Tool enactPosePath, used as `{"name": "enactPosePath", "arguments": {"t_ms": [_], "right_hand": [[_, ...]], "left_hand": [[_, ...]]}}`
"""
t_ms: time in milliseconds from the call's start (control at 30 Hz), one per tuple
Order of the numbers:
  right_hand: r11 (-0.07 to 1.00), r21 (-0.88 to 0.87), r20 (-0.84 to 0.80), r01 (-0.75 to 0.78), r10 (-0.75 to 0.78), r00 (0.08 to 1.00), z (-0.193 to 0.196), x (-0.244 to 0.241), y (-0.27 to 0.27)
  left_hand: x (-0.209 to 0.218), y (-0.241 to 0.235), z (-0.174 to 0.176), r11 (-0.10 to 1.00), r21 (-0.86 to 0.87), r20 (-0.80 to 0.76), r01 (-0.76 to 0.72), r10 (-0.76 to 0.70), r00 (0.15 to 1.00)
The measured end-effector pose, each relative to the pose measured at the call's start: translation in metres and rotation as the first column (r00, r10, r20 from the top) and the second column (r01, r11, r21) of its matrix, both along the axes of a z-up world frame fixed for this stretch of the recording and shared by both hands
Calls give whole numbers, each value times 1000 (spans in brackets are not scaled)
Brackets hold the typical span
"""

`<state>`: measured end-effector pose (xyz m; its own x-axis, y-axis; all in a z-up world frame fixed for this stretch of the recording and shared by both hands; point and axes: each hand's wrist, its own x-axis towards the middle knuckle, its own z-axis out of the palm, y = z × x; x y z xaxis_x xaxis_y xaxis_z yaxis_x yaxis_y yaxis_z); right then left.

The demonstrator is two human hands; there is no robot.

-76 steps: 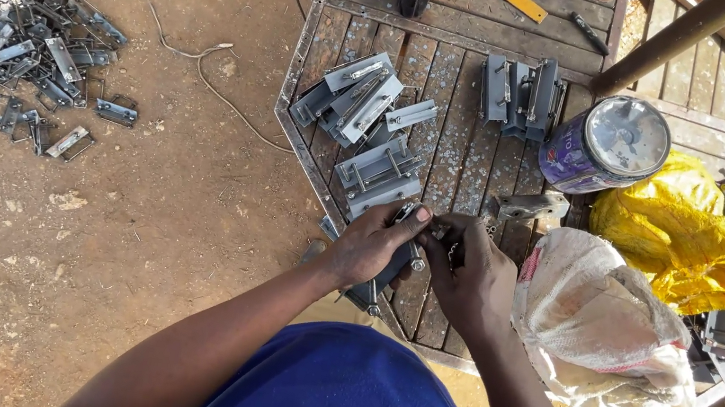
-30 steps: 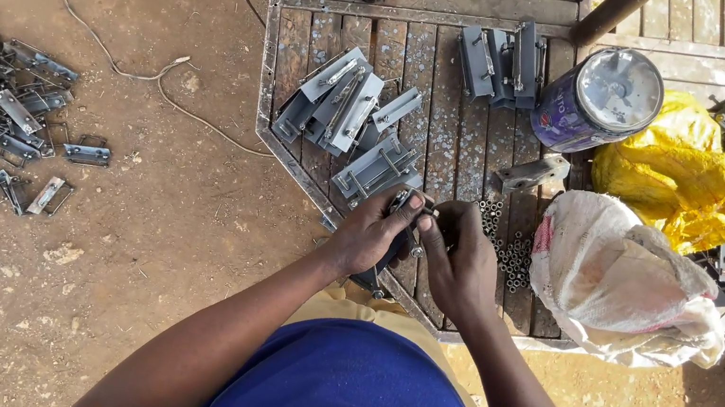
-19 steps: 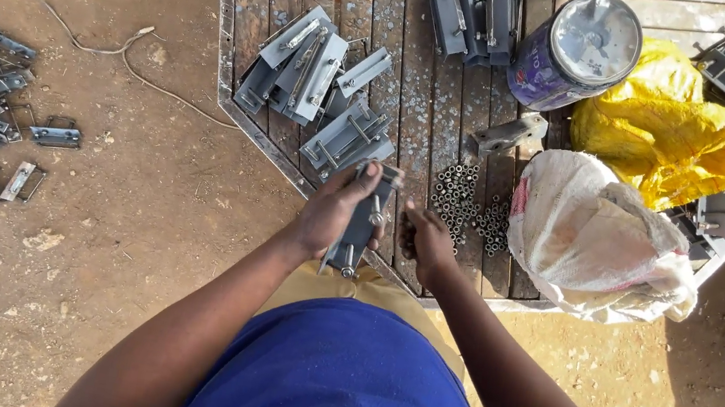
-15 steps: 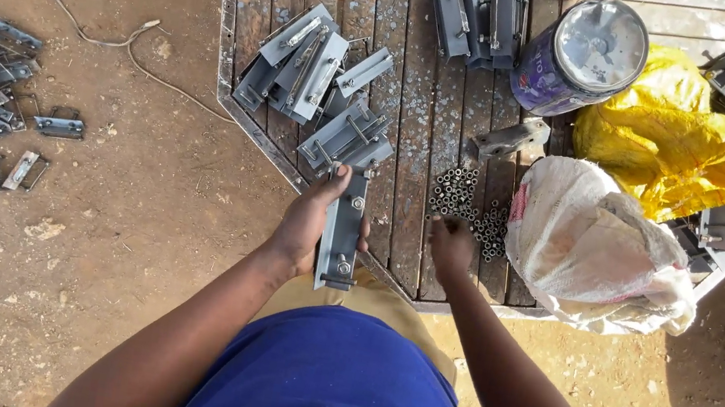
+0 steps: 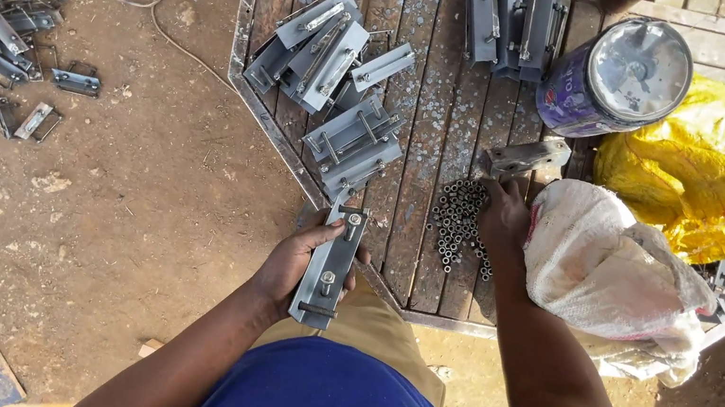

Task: The person picks up a gray metal bracket from the workbench, inserts bolts through its holes, and threads nuts onto the bolts by hand, turning them to fasten the hardware. They place the finished bracket on the table and repeat the assembly with additional brackets.

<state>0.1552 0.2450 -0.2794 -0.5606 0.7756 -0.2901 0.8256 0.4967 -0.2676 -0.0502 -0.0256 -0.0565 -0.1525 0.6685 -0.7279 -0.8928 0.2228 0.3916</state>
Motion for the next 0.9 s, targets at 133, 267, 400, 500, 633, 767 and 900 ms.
{"name": "enactPosePath", "arguments": {"t_ms": [133,267,400,500,633,767,900], "right_hand": [[999,35,-31,-39,40,999,-37,8,11],[974,-4,-41,227,-227,973,-26,4,8],[792,-575,-542,207,-558,629,-16,-2,-30],[629,-777,-540,-1,-666,514,96,-36,-87],[559,-812,-573,-166,-713,405,188,-57,-145],[642,-734,-658,-222,-591,467,220,-68,-166],[626,-748,-652,-219,-632,419,224,-75,-177]], "left_hand": [[6,-6,-2,999,-12,57,-32,33,998],[9,-3,0,997,56,16,-54,53,998],[2,7,0,993,81,-209,-86,101,973],[-11,21,28,996,56,-369,-67,83,926],[-26,36,28,991,94,-437,-96,127,890],[-35,47,32,992,101,-485,-71,111,867],[-37,53,1,996,52,-502,-71,88,861]]}}
